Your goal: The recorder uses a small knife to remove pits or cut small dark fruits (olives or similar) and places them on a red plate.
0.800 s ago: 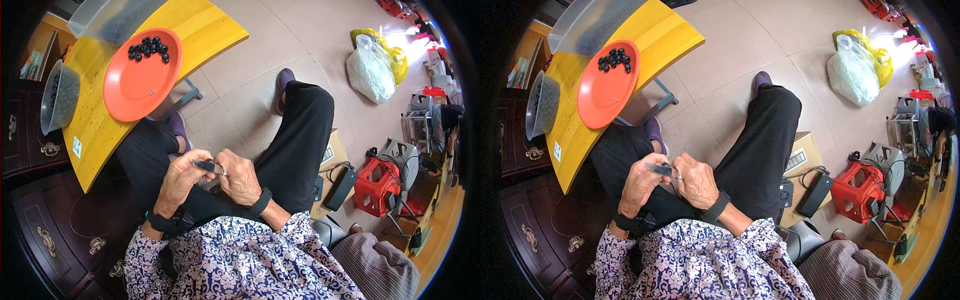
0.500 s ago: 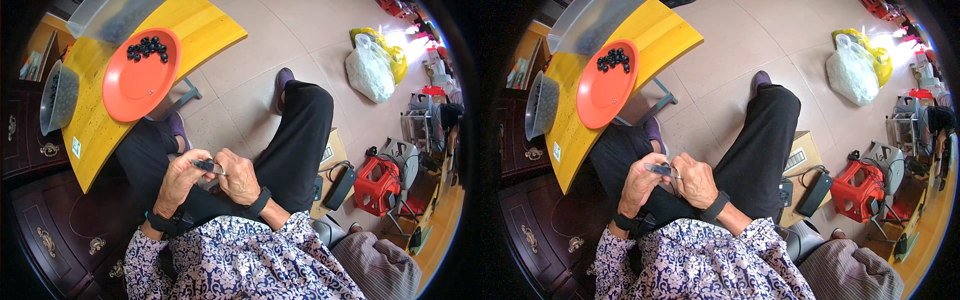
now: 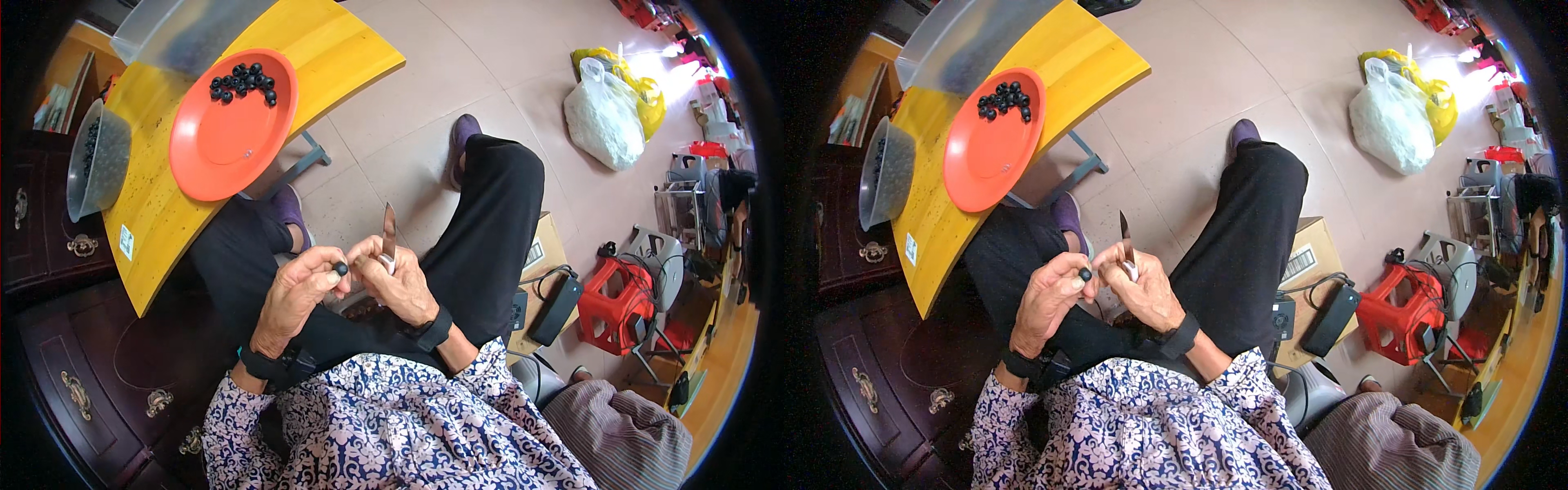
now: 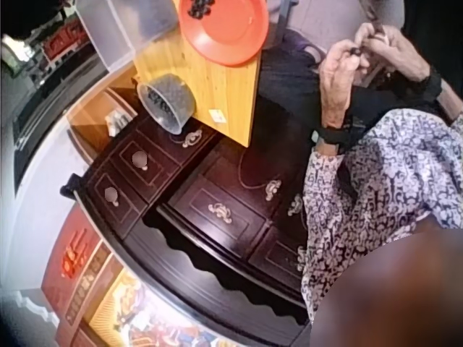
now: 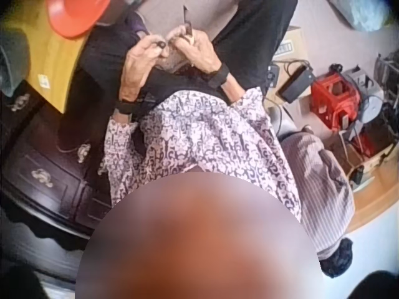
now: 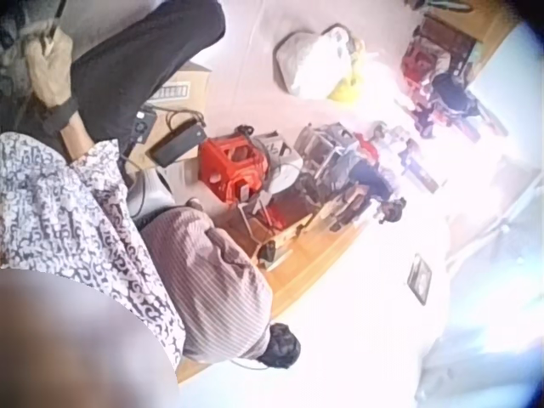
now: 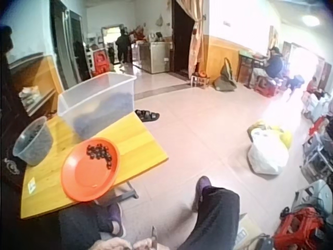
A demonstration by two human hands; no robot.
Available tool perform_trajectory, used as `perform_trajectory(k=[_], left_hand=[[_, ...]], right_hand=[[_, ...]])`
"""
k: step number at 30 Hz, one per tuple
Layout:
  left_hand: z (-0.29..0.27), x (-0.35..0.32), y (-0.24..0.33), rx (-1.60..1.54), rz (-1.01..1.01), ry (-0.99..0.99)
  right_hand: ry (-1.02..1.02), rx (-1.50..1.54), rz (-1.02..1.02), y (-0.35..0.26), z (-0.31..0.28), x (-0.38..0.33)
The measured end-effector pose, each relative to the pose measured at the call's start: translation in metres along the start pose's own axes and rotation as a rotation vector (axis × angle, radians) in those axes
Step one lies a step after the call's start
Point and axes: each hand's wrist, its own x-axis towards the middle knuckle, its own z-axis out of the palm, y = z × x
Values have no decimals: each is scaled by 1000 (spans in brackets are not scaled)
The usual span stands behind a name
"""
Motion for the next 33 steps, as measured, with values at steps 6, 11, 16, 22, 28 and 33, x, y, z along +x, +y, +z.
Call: perform_trajectory(k=[6,11,16,22,28,33], left_hand=[[-2,2,4,59,-5,-1],[3,-2,10,254,-14,15],[-3,-9,8,419,-59,-92],[-40,-45,84,618,167,198],[-164,-73,239,795,598,727],[-229,-69,305,855,603,1149]], right_hand=[[-91,29,-71,4,1,4],[-55,-91,-34,7,4,6],[-63,-48,156,13,-3,4],[60,-238,152,37,-1,11],[23,-246,154,32,0,14],[33,-191,157,44,-1,22]])
